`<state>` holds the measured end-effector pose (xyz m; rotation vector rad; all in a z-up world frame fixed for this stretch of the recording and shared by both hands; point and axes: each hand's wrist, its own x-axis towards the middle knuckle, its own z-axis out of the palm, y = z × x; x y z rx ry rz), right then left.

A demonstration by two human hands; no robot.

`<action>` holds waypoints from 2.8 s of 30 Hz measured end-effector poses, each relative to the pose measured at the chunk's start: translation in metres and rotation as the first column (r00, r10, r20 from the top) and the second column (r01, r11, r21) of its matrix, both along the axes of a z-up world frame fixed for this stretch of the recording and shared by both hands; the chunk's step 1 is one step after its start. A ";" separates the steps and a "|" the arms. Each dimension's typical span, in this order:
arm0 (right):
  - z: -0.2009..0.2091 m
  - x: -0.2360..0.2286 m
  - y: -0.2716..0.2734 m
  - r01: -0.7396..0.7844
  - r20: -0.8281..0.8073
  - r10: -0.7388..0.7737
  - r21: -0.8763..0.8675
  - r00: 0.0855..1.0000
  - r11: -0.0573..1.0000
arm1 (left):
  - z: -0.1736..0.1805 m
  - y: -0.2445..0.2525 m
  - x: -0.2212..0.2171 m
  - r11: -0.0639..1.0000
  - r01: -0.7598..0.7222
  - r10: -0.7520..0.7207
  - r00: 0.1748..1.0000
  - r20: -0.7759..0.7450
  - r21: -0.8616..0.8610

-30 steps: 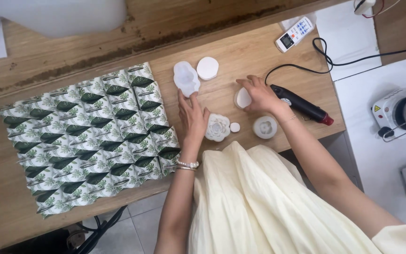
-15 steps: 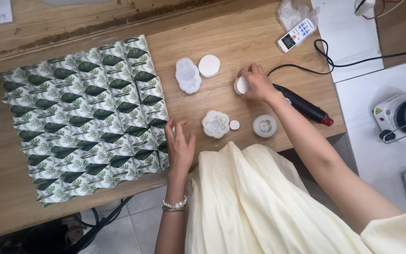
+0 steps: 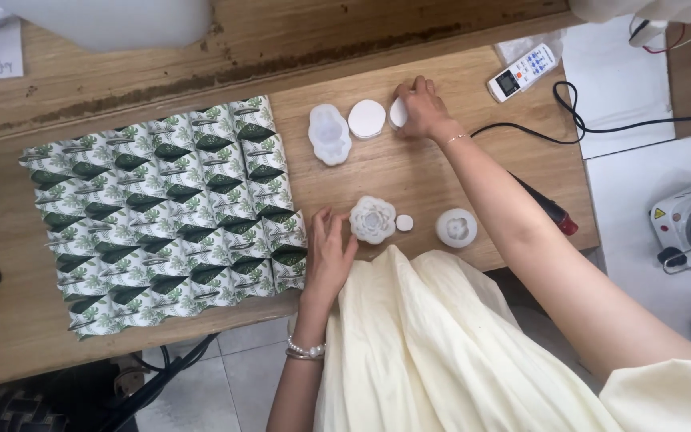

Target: Organizing and inspecting various silicone candle molds on a workbench and shelf.

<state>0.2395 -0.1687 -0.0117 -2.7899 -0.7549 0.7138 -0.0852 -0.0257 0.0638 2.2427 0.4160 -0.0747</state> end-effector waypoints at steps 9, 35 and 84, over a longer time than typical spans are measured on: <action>0.038 -0.070 -0.033 -0.067 0.171 0.032 0.203 0.985 0.977 | -0.025 -0.012 0.036 0.947 0.272 -0.238 0.952 -0.192 0.173; -0.016 -0.108 0.001 0.111 -0.043 -0.105 0.555 0.994 0.824 | -0.054 0.020 0.087 0.981 0.036 -0.033 0.999 -0.023 0.192; 0.012 -0.108 -0.024 0.033 0.087 -0.069 0.365 0.994 0.930 | -0.004 -0.008 -0.013 0.977 -0.128 0.108 0.986 0.128 0.168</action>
